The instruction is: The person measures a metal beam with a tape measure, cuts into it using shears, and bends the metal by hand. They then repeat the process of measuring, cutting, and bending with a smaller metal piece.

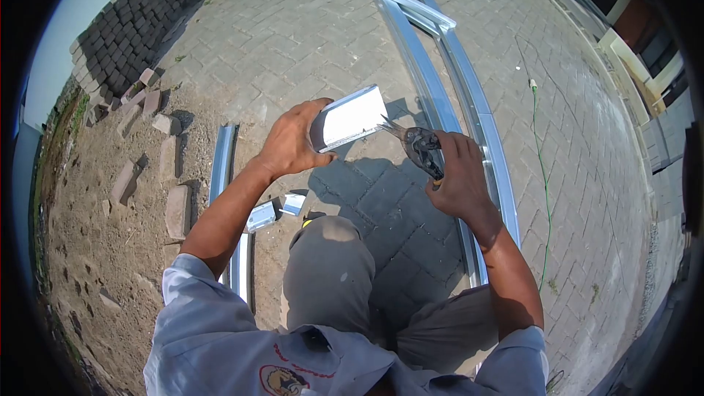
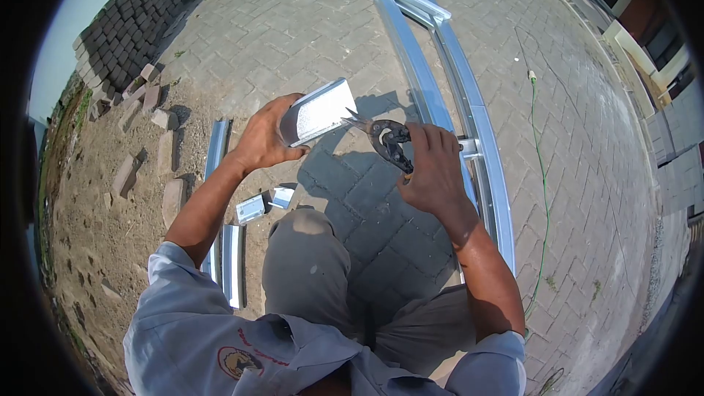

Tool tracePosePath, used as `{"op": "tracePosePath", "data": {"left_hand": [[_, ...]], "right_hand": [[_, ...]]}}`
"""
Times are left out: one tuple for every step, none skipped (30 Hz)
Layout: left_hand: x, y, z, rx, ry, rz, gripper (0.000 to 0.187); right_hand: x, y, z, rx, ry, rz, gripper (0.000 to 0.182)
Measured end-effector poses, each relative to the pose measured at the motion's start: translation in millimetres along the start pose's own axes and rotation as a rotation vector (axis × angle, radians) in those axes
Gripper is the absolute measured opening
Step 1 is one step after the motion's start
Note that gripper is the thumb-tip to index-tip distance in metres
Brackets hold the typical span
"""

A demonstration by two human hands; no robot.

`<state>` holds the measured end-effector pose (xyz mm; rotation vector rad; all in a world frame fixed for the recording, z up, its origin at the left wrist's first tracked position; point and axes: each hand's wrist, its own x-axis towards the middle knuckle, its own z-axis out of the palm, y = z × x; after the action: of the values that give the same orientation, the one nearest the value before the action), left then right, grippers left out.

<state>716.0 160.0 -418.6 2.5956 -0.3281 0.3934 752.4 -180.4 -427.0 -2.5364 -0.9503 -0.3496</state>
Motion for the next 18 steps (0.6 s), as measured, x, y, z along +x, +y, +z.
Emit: {"op": "tracePosePath", "data": {"left_hand": [[0.5,1.0,2.8,-0.004,-0.006,0.002,0.089],[0.5,1.5,5.0,-0.007,-0.012,0.005,0.089],[0.2,1.4,6.6,-0.006,-0.022,0.018,0.088],[0.4,1.3,7.8,-0.003,-0.033,0.033,0.087],[0.8,1.9,8.5,-0.001,-0.044,0.049,0.087],[0.9,4.4,7.9,-0.018,-0.062,0.066,0.086],[1.5,7.4,6.0,-0.034,-0.079,0.082,0.085],[1.6,9.9,5.2,-0.050,-0.098,0.099,0.084],[1.6,10.6,5.3,-0.045,-0.116,0.102,0.083],[2.1,10.4,6.2,-0.042,-0.135,0.108,0.082],[3.3,10.1,7.6,-0.040,-0.152,0.114,0.081],[4.9,9.4,9.2,-0.038,-0.190,0.118,0.082],[5.6,8.2,11.0,-0.035,-0.228,0.121,0.082],[5.9,7.3,12.8,-0.031,-0.267,0.124,0.083],[6.4,6.9,14.8,-0.060,-0.297,0.120,0.083],[8.0,6.5,16.7,-0.088,-0.325,0.117,0.083],[8.9,6.0,18.5,-0.117,-0.354,0.114,0.083],[8.0,6.8,19.4,-0.166,-0.375,0.070,0.083]], "right_hand": [[-2.7,2.3,-0.5,0.006,-0.009,-0.001,0.083],[-5.1,4.9,-0.8,0.012,-0.017,-0.002,0.082],[-7.7,7.8,-0.8,0.025,-0.038,-0.004,0.080],[-10.6,11.0,-0.7,0.037,-0.057,-0.004,0.079],[-13.4,14.1,-0.5,0.051,-0.075,-0.004,0.078],[-17.1,17.0,0.5,0.072,-0.098,0.001,0.075],[-20.4,19.7,1.8,0.093,-0.119,0.005,0.073],[-23.7,21.1,3.0,0.115,-0.141,0.010,0.071],[-26.4,21.2,2.9,0.120,-0.151,0.007,0.069],[-29.3,21.6,1.6,0.123,-0.162,0.006,0.066],[-32.4,22.5,0.5,0.124,-0.172,0.005,0.064],[-35.5,23.4,0.7,0.119,-0.189,0.015,0.062],[-39.5,23.6,1.9,0.115,-0.206,0.024,0.061],[-43.4,24.1,3.5,0.111,-0.223,0.033,0.059],[-47.6,25.5,6.4,0.157,-0.281,0.109,0.058],[-51.1,27.6,10.0,0.202,-0.338,0.184,0.057],[-54.3,29.4,11.5,0.247,-0.395,0.258,0.056],[-56.8,31.2,8.8,0.288,-0.385,0.313,0.058]]}}
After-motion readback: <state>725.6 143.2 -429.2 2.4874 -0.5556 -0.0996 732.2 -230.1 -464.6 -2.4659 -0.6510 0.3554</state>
